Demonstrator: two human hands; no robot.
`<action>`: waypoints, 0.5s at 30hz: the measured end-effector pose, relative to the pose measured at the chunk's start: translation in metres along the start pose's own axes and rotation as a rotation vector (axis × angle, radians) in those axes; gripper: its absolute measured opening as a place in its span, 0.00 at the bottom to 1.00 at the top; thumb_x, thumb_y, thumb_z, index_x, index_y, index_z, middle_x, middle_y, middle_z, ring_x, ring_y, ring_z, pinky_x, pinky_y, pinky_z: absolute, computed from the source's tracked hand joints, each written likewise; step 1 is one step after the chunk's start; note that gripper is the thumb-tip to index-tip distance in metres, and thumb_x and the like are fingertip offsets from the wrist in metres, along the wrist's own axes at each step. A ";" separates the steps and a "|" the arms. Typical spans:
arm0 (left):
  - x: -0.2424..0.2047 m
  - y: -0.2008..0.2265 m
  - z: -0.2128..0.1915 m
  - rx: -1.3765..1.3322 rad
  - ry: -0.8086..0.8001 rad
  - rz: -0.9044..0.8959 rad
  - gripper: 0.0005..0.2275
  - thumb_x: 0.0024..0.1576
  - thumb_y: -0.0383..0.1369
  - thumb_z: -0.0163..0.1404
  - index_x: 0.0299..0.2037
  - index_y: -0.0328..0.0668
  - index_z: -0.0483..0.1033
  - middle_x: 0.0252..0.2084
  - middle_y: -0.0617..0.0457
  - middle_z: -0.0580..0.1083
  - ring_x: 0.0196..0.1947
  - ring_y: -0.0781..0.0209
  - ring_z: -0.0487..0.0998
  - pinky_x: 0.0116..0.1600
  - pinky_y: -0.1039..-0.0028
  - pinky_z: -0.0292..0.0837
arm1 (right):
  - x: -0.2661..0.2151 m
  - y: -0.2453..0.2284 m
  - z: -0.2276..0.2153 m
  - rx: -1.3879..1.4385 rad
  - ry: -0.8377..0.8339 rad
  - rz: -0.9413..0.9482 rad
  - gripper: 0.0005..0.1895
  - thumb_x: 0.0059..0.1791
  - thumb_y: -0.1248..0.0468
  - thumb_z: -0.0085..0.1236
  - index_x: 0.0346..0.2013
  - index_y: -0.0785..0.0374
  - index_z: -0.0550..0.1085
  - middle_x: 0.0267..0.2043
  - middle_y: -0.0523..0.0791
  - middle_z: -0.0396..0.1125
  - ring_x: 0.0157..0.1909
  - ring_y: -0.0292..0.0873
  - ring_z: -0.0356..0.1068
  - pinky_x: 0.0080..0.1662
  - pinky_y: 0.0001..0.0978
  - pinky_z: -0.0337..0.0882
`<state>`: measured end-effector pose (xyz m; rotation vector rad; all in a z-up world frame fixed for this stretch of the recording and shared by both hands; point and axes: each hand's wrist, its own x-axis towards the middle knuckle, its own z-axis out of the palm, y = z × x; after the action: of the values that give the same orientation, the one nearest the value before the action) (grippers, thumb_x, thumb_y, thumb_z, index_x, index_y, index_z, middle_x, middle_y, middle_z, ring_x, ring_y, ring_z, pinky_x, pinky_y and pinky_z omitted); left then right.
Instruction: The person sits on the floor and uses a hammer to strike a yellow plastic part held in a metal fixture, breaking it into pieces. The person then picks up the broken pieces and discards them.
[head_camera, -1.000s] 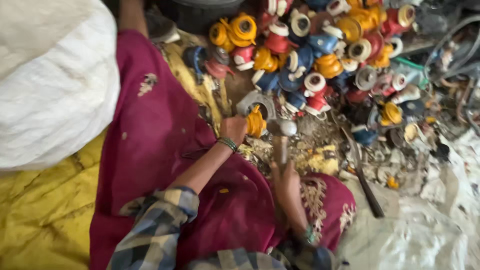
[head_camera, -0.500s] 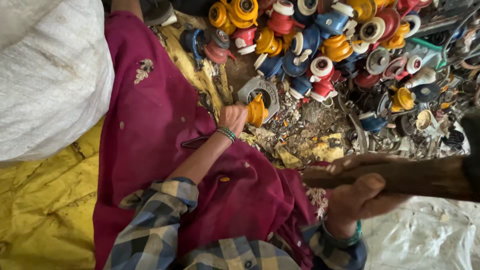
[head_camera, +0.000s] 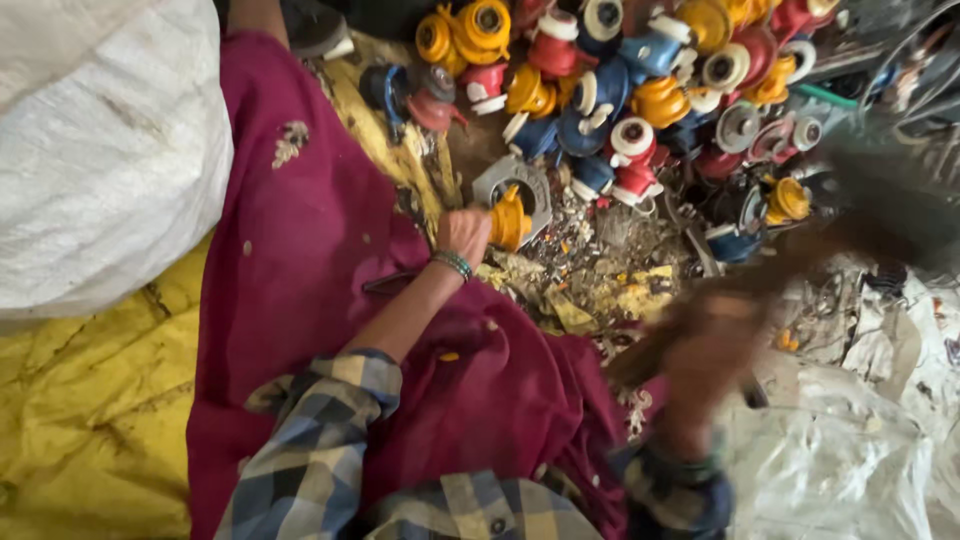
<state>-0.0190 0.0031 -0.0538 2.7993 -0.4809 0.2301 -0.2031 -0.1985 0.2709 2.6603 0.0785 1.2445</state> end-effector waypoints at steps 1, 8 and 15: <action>-0.003 0.001 0.001 -0.005 0.021 0.001 0.07 0.56 0.30 0.50 0.27 0.45 0.80 0.24 0.46 0.78 0.24 0.56 0.81 0.27 0.64 0.74 | 0.009 0.008 -0.004 0.297 0.124 0.121 0.16 0.64 0.60 0.38 0.61 0.69 0.60 0.47 0.53 0.67 0.45 0.50 0.73 0.50 0.43 0.74; 0.002 -0.001 0.012 -0.005 0.029 -0.015 0.07 0.53 0.30 0.50 0.24 0.47 0.80 0.24 0.48 0.78 0.25 0.54 0.82 0.26 0.62 0.74 | -0.084 -0.060 0.099 0.444 -0.555 0.229 0.22 0.59 0.58 0.48 0.59 0.73 0.64 0.37 0.57 0.70 0.32 0.56 0.72 0.34 0.47 0.70; -0.013 -0.030 0.010 0.017 -0.047 -0.004 0.06 0.53 0.28 0.52 0.24 0.44 0.78 0.21 0.47 0.76 0.22 0.56 0.79 0.26 0.60 0.74 | -0.166 -0.061 0.124 0.682 -0.834 0.604 0.20 0.57 0.53 0.51 0.46 0.72 0.69 0.27 0.53 0.70 0.26 0.49 0.69 0.28 0.46 0.69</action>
<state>-0.0198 0.0310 -0.0740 2.8273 -0.4858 0.1687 -0.2127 -0.1809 0.0554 3.7402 -0.5519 0.0457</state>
